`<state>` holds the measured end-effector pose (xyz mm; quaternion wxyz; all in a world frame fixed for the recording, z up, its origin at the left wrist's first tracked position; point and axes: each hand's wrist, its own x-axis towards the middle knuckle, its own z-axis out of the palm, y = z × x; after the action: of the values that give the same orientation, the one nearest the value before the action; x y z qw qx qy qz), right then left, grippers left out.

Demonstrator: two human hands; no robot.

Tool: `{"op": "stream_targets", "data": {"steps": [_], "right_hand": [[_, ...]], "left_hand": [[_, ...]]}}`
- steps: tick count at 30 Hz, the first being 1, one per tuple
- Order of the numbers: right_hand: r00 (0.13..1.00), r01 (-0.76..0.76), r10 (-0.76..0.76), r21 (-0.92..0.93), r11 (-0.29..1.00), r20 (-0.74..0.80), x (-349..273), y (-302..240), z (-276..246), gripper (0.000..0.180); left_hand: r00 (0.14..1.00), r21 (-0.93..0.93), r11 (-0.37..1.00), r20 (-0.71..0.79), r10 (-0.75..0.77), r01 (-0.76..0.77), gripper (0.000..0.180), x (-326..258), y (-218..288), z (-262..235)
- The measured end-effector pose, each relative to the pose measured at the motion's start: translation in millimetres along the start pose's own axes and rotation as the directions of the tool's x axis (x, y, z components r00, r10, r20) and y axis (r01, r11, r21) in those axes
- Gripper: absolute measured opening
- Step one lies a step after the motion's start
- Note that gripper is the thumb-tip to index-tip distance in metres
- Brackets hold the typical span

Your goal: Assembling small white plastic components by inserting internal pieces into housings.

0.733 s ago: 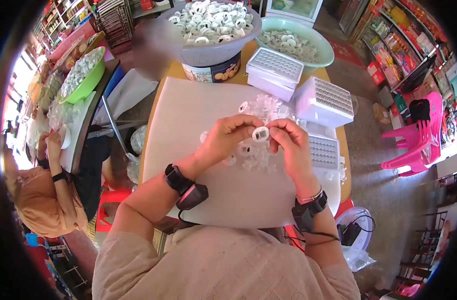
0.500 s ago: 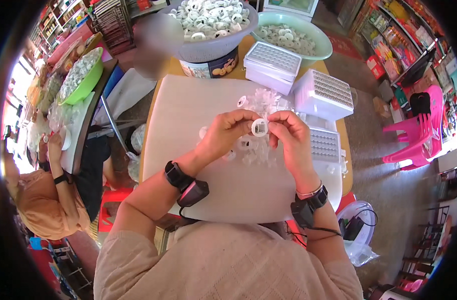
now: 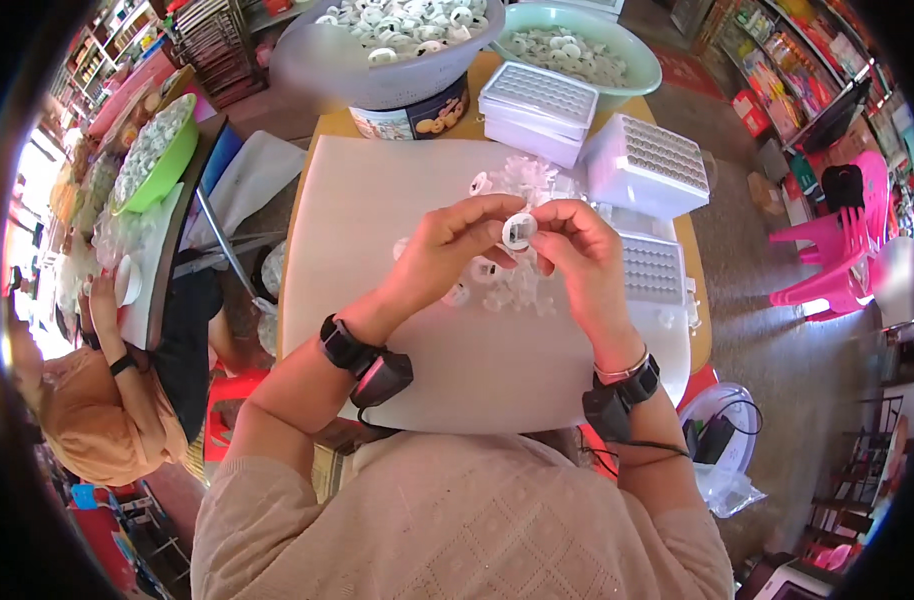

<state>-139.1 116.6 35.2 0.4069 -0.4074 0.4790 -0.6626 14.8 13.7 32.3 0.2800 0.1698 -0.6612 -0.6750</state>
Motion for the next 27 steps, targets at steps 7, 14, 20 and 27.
{"op": "stream_targets", "data": {"steps": [7,14,20,27], "right_hand": [[0.999,-0.004,0.006,-0.043,0.999,0.04,5.1,6.1,-0.5,0.007],[0.981,0.153,-0.188,-0.393,0.907,-0.05,6.1,-12.3,-9.4,0.01],[0.945,0.035,-0.259,-0.725,0.688,-0.201,-13.9,-34.1,-69.5,0.012],[0.96,-0.041,-0.231,-0.89,0.454,-0.162,-34.7,6.3,-88.4,0.013]], "left_hand": [[0.994,-0.178,0.978,0.031,-0.103,0.107,0.025,-2.1,-8.4,-7.5],[0.981,-0.551,0.811,0.091,-0.174,0.195,0.029,0.8,-10.9,-15.8],[0.967,-0.655,0.712,0.165,-0.194,0.255,0.033,-0.5,-6.9,-9.3],[0.952,-0.656,0.689,0.232,-0.202,0.306,0.034,-3.9,-12.5,-4.5]]}}
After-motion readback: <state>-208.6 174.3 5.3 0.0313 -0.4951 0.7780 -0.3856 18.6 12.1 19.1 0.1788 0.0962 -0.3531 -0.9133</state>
